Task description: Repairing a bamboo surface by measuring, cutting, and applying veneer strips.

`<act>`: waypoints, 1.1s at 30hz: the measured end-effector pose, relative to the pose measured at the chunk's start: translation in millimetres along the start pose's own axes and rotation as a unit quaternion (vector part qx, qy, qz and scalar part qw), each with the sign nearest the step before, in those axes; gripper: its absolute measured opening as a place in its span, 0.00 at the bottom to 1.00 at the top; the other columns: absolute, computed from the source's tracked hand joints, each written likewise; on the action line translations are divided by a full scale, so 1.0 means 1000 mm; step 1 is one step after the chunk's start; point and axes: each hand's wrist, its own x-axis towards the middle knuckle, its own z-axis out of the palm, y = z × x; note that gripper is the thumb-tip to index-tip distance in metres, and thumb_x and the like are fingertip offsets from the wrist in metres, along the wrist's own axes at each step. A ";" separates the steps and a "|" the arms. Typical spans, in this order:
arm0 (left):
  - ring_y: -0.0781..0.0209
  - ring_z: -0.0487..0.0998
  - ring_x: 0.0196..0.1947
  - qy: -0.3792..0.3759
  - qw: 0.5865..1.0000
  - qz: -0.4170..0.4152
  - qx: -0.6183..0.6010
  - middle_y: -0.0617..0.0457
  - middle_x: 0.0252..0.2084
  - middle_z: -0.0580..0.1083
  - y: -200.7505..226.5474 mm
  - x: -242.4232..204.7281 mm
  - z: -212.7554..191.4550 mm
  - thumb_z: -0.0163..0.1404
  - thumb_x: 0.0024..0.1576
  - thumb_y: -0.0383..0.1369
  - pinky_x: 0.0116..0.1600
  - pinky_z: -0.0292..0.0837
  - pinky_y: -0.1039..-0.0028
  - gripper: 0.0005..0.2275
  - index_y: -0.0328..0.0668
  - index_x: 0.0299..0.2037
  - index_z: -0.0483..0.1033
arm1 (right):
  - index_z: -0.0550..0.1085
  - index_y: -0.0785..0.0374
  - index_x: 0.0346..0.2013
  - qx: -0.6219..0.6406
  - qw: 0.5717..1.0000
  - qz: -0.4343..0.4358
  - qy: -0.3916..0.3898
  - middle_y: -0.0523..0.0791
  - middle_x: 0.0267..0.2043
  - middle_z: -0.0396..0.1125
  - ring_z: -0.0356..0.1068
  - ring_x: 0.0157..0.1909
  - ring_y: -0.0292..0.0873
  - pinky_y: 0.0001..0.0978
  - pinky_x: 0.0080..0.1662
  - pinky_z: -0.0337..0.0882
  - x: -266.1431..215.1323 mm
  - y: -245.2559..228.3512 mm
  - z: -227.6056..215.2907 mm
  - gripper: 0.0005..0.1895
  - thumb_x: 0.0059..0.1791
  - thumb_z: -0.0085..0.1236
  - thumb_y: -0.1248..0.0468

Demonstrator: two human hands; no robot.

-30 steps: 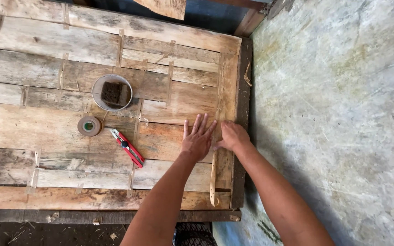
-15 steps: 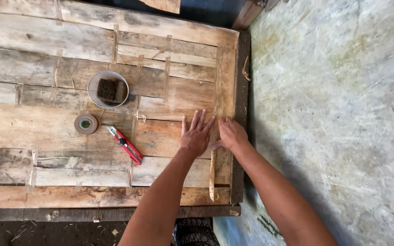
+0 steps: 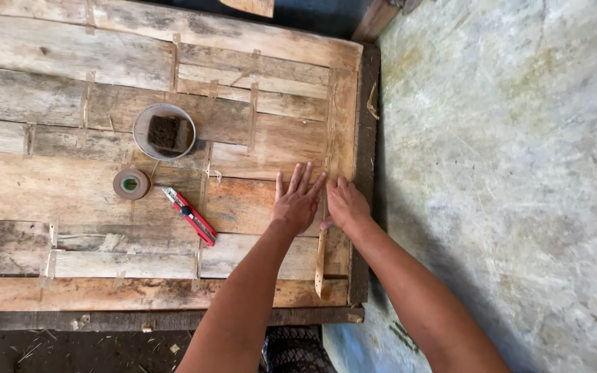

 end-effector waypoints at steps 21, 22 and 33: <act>0.49 0.29 0.79 -0.018 0.987 -0.023 0.158 0.51 0.81 0.30 0.021 -0.039 0.022 0.40 0.62 0.30 0.72 0.24 0.39 0.35 0.57 0.79 0.36 | 0.60 0.69 0.62 -0.030 0.999 -0.001 -0.018 0.53 0.61 0.59 0.64 0.64 0.52 0.35 0.63 0.71 -0.009 -0.008 -0.008 0.58 0.28 0.83 0.50; 0.49 0.29 0.79 -0.016 0.987 -0.024 0.160 0.51 0.81 0.30 0.021 -0.044 0.031 0.40 0.62 0.30 0.72 0.24 0.39 0.35 0.57 0.79 0.36 | 0.60 0.69 0.62 -0.029 0.999 -0.002 -0.016 0.53 0.61 0.59 0.64 0.64 0.52 0.35 0.63 0.71 -0.008 -0.007 -0.007 0.58 0.28 0.83 0.50; 0.53 0.32 0.79 0.051 0.997 -0.042 0.046 0.54 0.81 0.34 0.020 -0.058 0.064 0.26 0.68 0.44 0.75 0.22 0.43 0.28 0.55 0.78 0.35 | 0.59 0.71 0.60 -0.028 0.999 -0.025 0.018 0.54 0.60 0.55 0.60 0.65 0.53 0.35 0.63 0.69 -0.018 -0.007 0.011 0.59 0.27 0.85 0.50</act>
